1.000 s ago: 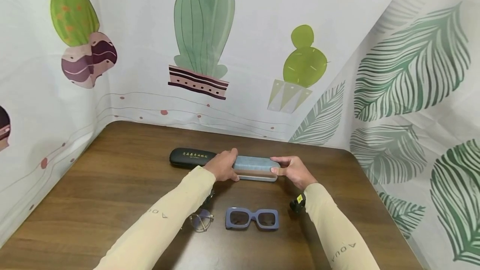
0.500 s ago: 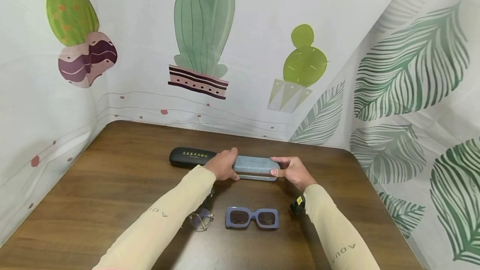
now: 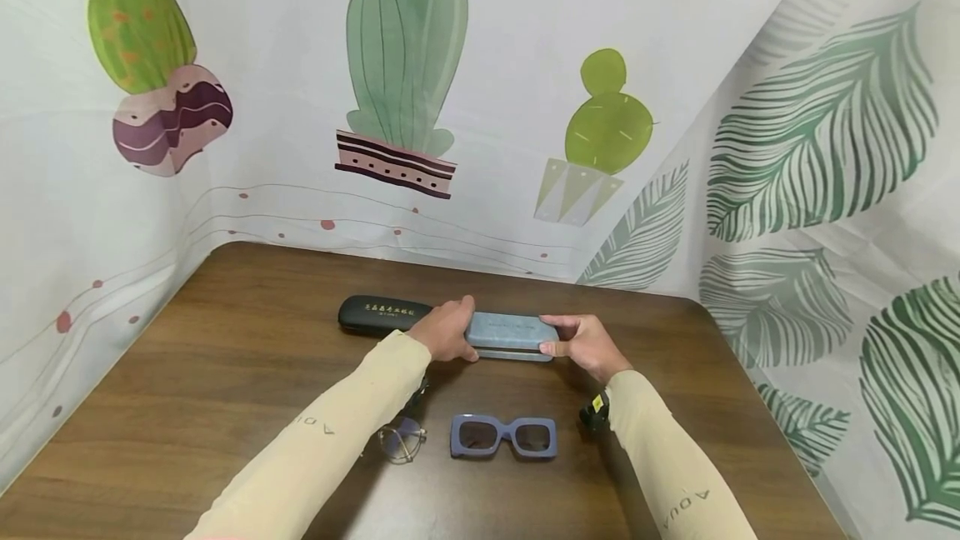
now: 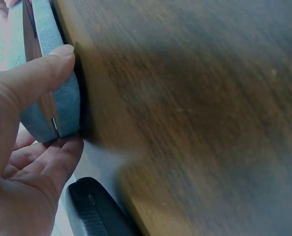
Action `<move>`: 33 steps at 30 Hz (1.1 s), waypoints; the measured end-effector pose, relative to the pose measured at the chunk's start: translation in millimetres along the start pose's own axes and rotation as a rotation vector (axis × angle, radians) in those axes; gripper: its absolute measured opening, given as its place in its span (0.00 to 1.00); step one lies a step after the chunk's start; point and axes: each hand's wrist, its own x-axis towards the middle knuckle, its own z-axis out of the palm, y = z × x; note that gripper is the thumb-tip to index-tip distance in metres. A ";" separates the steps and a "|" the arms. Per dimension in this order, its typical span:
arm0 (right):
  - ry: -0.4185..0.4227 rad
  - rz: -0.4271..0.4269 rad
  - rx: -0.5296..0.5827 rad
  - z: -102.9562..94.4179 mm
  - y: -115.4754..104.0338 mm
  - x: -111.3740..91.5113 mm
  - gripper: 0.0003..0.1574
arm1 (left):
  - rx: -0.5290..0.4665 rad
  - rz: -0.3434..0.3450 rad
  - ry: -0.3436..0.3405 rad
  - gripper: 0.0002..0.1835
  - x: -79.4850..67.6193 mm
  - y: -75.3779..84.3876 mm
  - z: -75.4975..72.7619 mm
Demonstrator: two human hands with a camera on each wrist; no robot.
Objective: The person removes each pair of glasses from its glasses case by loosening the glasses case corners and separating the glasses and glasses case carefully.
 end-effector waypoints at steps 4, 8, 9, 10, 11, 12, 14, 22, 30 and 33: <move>0.009 0.008 -0.007 0.7 1.1 0.2 0.36 | 0.001 -0.001 0.013 0.36 -1.5 1.3 0.5; 0.008 0.006 -0.012 1.3 -0.1 -0.7 0.36 | -0.003 -0.006 0.023 0.36 -1.2 0.8 1.1; 0.008 0.005 -0.013 1.2 -0.3 -1.2 0.36 | -0.002 -0.006 0.026 0.36 -0.7 0.5 1.6; 0.011 0.010 -0.011 1.1 -0.7 -1.6 0.36 | -0.003 -0.007 0.028 0.37 -0.1 0.3 2.0; 0.011 0.007 -0.016 1.0 -0.9 -2.2 0.36 | -0.003 -0.007 0.031 0.37 0.5 0.1 2.5; 0.013 0.004 -0.022 0.9 -1.1 -2.7 0.36 | -0.001 -0.008 0.032 0.37 0.9 0.0 2.9; 0.015 0.002 -0.028 0.6 -1.4 -3.3 0.36 | -0.002 -0.006 0.037 0.37 1.5 -0.3 3.6; 0.012 0.001 -0.030 1.3 -1.7 -4.6 0.37 | -0.004 -0.017 0.032 0.39 1.7 1.9 4.5; 0.009 -0.005 -0.040 3.6 -1.0 -2.8 0.40 | -0.014 -0.026 -0.023 0.47 0.3 2.6 3.1; 0.009 -0.011 -0.054 3.0 -2.0 -2.6 0.43 | -0.006 -0.011 -0.020 0.46 1.0 2.0 3.6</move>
